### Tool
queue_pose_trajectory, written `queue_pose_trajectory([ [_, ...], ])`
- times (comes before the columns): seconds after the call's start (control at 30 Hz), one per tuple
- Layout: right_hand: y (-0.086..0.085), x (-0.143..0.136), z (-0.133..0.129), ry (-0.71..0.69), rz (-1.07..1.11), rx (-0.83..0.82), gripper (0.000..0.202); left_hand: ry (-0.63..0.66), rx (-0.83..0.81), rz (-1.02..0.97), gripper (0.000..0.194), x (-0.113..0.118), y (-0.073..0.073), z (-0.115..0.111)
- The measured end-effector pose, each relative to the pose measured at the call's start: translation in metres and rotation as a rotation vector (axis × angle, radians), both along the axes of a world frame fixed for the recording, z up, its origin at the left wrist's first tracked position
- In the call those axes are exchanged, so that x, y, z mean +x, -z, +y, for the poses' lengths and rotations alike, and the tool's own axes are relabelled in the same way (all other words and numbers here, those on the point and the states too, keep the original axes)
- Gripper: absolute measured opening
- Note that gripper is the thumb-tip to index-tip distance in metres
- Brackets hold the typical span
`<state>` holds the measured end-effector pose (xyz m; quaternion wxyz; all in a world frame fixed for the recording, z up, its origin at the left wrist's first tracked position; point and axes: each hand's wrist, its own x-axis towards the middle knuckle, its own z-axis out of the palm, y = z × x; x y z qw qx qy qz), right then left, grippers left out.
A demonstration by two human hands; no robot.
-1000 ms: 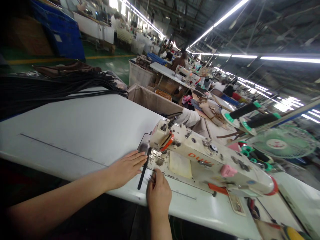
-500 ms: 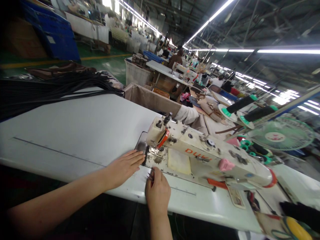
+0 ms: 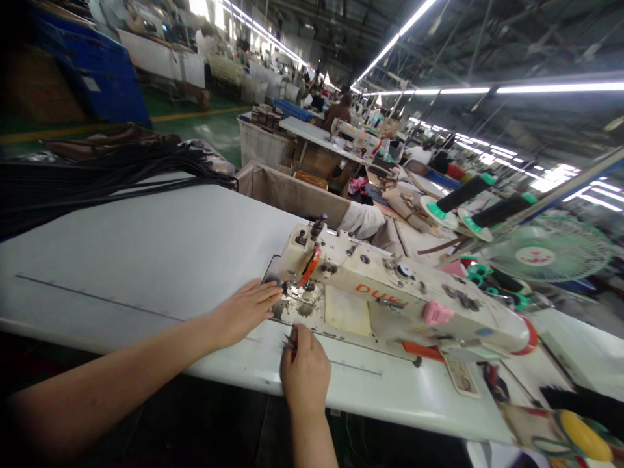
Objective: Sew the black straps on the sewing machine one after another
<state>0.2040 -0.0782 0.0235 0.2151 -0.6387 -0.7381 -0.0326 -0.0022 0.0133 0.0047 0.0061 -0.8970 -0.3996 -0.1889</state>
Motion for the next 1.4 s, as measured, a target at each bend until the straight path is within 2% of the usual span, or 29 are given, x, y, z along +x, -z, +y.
queue_pose_trajectory([
  [0.33,0.001,-0.001,0.0,-0.001,0.0,0.017,0.038,-0.057,-0.07,-0.113,0.039,0.001,-0.003,0.006],
  [0.47,0.001,-0.001,0.0,-0.003,0.002,0.022,0.038,-0.05,-0.152,-0.149,0.038,-0.002,-0.007,0.011],
  [0.6,-0.001,-0.001,-0.001,0.001,0.001,0.016,0.038,0.024,-0.265,-0.241,0.033,-0.006,-0.014,0.039],
  [0.8,-0.003,-0.002,-0.001,0.014,0.018,-0.005,0.04,0.141,-0.297,-0.25,0.033,0.004,-0.024,0.096],
  [0.93,-0.001,-0.002,-0.002,0.026,0.022,-0.002,0.038,0.218,-0.312,-0.233,0.037,0.008,-0.03,0.114],
  [1.07,0.001,-0.001,-0.001,0.024,0.028,0.029,0.036,0.251,-0.32,-0.202,0.04,0.004,-0.032,0.122],
  [1.23,0.002,-0.001,-0.001,0.016,0.039,0.044,0.037,0.207,-0.294,-0.197,0.044,-0.001,-0.03,0.124],
  [1.4,0.001,-0.001,-0.001,0.015,0.043,0.042,0.037,0.185,-0.241,-0.198,0.027,-0.006,-0.034,0.119],
])
